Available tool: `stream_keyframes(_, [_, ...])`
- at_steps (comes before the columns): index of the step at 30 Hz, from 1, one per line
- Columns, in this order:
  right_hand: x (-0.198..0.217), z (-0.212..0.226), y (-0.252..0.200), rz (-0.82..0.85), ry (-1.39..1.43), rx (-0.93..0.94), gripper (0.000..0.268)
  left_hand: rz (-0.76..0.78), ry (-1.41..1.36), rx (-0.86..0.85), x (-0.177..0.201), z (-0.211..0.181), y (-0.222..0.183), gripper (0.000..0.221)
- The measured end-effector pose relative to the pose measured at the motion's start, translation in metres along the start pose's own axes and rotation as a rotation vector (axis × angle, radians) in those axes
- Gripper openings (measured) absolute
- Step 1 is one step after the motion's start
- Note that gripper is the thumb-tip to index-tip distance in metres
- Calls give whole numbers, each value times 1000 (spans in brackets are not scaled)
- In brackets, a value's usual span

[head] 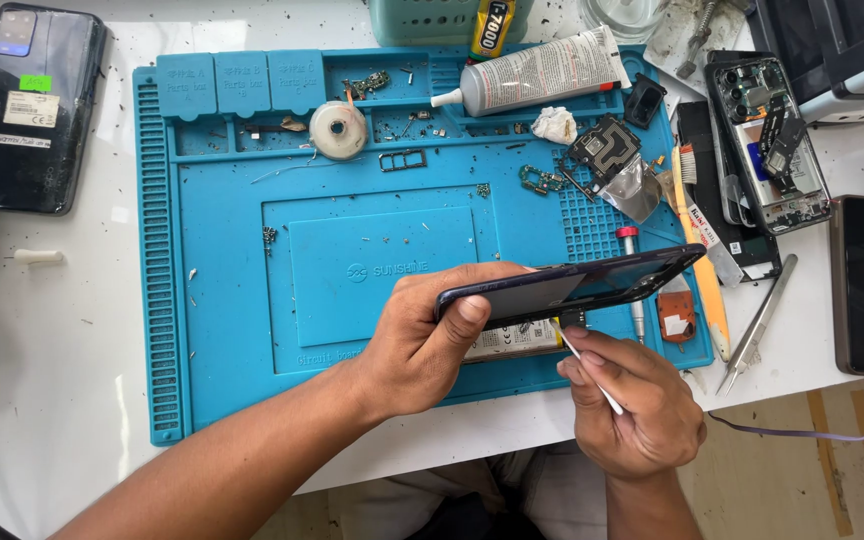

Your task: Cleaning the internal components of a disassembled smartphone using a cotton swab

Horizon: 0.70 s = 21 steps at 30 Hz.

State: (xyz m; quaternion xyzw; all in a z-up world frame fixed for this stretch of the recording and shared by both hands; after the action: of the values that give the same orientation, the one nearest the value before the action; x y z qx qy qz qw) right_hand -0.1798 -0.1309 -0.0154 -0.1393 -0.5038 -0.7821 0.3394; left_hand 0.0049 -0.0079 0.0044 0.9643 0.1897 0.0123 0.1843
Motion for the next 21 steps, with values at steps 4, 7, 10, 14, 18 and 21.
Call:
stream_keyframes(4, [-1,-4,2,41,-25,24,16,10,7,-1,0,1,-1,56])
stream_keyframes(7, [-1,-4,2,90,-3,53,16,6,13,-1,0,2,-2,54])
stream_keyframes(10, [-2,-3,1,112,-23,49,18,7,13,-20,0,1,-1,54])
stream_keyframes(14, [-4,1,6,176,19,105,24,18,7,-54,-1,-1,0,52])
stream_keyframes(18, [-6,2,9,216,73,147,25,27,-3,-73,-1,-2,-1,49])
stream_keyframes(21, [-6,2,8,196,73,141,24,40,-4,-84,0,-2,-1,48])
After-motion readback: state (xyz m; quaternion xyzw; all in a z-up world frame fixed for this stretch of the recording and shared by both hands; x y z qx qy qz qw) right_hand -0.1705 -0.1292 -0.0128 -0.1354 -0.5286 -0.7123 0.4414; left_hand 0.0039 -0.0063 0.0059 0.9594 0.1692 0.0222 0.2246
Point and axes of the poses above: each hand's wrist, its own y-axis towards the middle knuckle, its own x-axis out of the back of the hand, z = x × y, the point moved 1 cm from there along y, towards the middle knuckle, and after that the axes turned 6 degrees about z, right-handed, at the moved point
